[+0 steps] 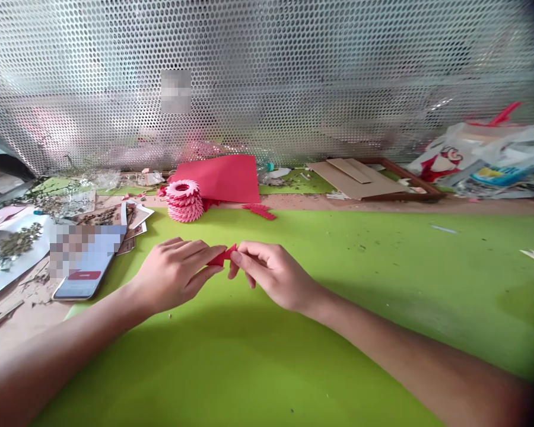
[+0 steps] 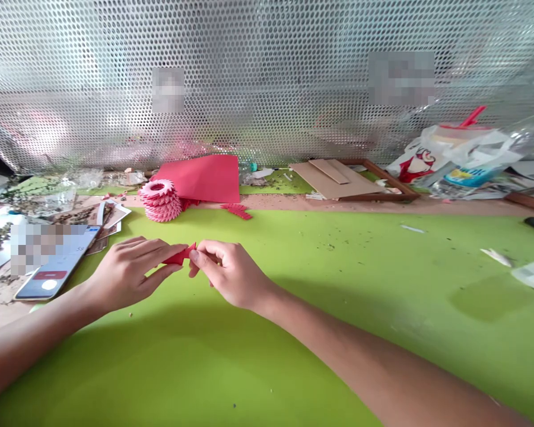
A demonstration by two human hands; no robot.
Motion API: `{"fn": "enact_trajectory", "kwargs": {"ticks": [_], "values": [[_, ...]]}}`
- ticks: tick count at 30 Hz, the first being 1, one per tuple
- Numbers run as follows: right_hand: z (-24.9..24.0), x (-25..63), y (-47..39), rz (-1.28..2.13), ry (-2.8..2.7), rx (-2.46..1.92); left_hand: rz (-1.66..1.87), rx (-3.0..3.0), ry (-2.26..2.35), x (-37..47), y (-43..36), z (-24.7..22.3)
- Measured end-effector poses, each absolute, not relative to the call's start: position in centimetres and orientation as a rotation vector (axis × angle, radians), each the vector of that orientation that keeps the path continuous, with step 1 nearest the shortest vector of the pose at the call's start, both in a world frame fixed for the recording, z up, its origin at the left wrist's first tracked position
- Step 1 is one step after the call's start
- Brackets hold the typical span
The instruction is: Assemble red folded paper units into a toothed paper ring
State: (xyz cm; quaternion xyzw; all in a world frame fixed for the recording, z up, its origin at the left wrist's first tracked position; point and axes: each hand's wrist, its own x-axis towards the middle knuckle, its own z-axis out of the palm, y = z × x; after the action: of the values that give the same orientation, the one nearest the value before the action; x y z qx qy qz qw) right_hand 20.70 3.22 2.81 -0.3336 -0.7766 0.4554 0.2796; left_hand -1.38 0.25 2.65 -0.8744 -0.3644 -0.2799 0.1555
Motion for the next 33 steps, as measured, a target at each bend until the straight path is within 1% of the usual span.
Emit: {"fn": "enact_trajectory", "kwargs": {"ticks": [12, 20, 33], "values": [[2.88, 20.76, 3.26, 1.346, -2.119, -0.832, -0.754, -2.584, -1.002, -1.51, 0.12, 2.67], [2.88, 20.84, 3.45, 1.362, -2.100, -0.826, -0.803, -2.543, -1.021, -1.18, -0.19, 2.75], [2.50, 20.75, 3.45, 1.538, -2.056, -0.786, -0.817, -2.559, -0.988, -1.13, -0.05, 2.51]]}}
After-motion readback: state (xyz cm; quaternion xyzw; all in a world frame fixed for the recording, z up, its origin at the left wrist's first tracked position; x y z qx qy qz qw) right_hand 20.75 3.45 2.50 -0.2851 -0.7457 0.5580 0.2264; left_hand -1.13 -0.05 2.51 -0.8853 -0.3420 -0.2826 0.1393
